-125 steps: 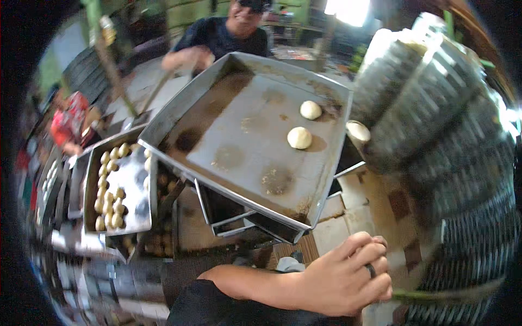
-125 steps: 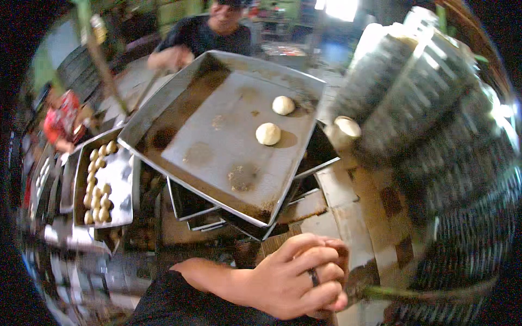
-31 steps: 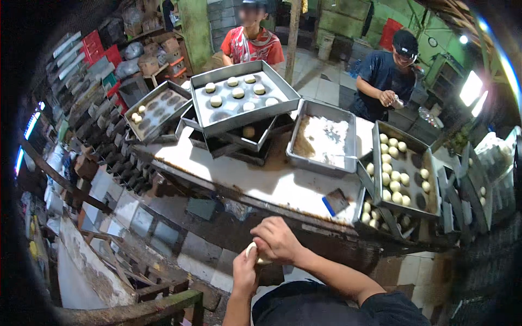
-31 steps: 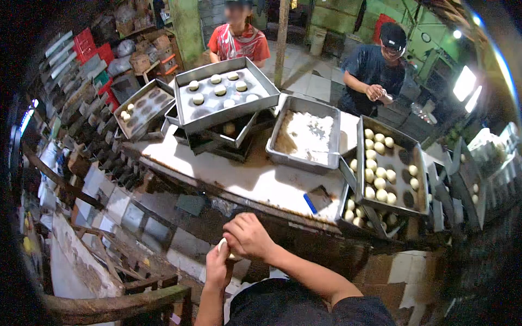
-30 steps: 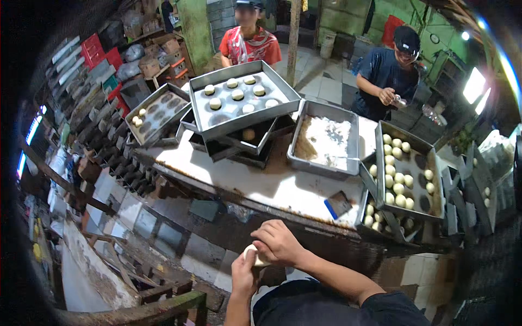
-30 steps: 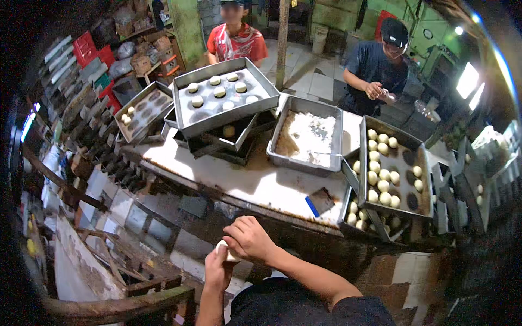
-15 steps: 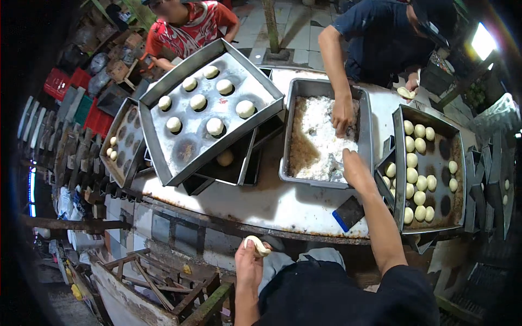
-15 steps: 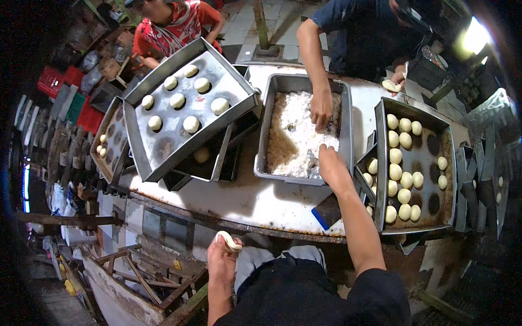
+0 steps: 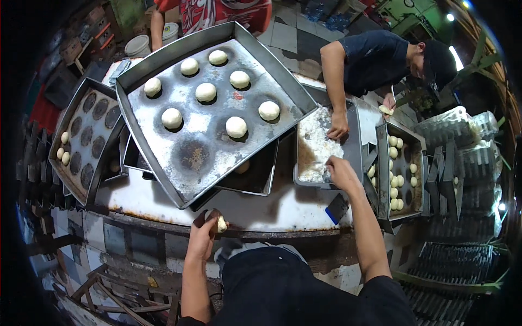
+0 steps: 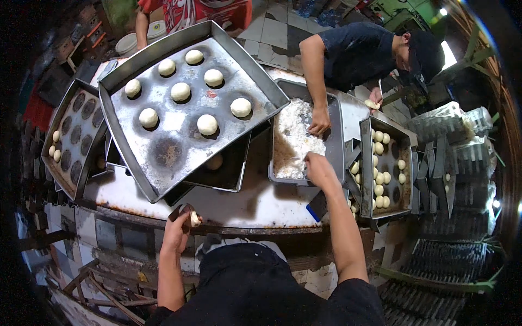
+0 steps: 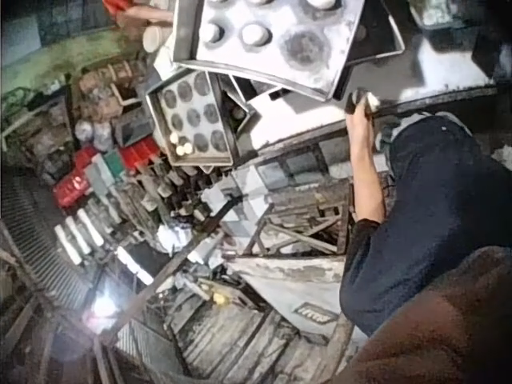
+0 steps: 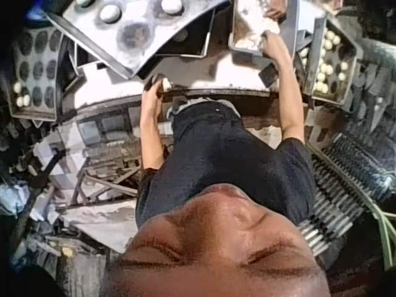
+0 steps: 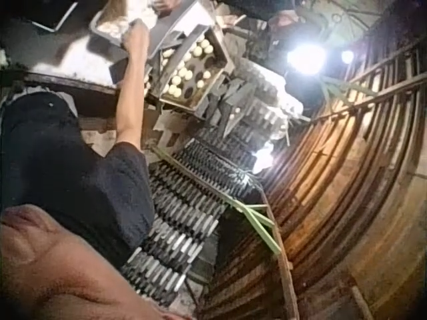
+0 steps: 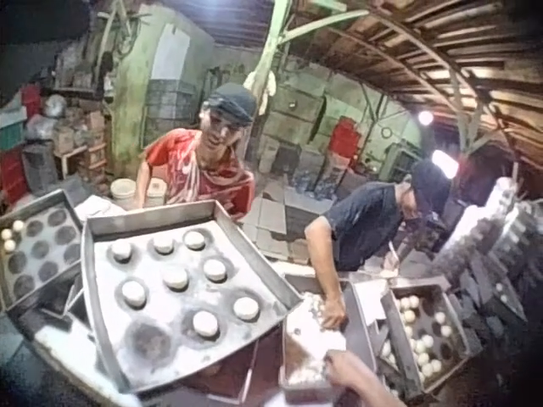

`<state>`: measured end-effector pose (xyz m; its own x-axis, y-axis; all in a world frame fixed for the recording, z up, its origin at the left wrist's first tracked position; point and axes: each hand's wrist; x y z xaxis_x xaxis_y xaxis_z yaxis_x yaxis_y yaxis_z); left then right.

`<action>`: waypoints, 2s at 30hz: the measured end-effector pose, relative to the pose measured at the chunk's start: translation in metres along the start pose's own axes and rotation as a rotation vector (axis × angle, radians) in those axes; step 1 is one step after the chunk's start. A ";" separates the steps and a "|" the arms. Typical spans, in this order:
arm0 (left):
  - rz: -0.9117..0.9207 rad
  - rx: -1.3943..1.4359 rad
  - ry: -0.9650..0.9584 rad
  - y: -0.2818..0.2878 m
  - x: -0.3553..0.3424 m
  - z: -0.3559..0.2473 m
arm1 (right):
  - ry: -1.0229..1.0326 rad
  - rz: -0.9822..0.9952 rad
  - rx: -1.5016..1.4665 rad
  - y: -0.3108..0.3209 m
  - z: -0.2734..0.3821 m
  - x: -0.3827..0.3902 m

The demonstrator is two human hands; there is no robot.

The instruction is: Filling dough balls with a white substance and arranging them on metal baking trays.

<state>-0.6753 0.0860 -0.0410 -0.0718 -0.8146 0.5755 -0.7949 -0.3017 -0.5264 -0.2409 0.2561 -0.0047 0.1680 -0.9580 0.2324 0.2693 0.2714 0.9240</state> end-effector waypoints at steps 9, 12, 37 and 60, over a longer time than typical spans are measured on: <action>0.463 -0.443 0.181 -0.028 -0.019 0.009 | 0.067 0.255 0.438 -0.020 0.040 -0.015; 0.534 -0.368 0.176 -0.074 -0.022 0.016 | 0.143 0.308 0.452 -0.012 0.023 -0.017; 0.053 0.337 -0.308 -0.292 -0.050 0.109 | 0.257 -0.372 -0.079 -0.003 -0.117 -0.004; 0.230 -0.281 -0.462 -0.206 0.304 0.275 | 0.547 0.201 -1.345 -0.002 0.025 0.475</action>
<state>-0.3678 -0.2355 0.0707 -0.0418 -0.9941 0.1004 -0.9237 0.0002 -0.3832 -0.1850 -0.2023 0.1111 0.5571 -0.8238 -0.1049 0.8092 0.5669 -0.1545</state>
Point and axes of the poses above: each hand's wrist, its own x-axis away from the middle knuckle, its own y-axis out of the back of the hand, z = x × y, and after that the axes turned 5 degrees about z, right-handed
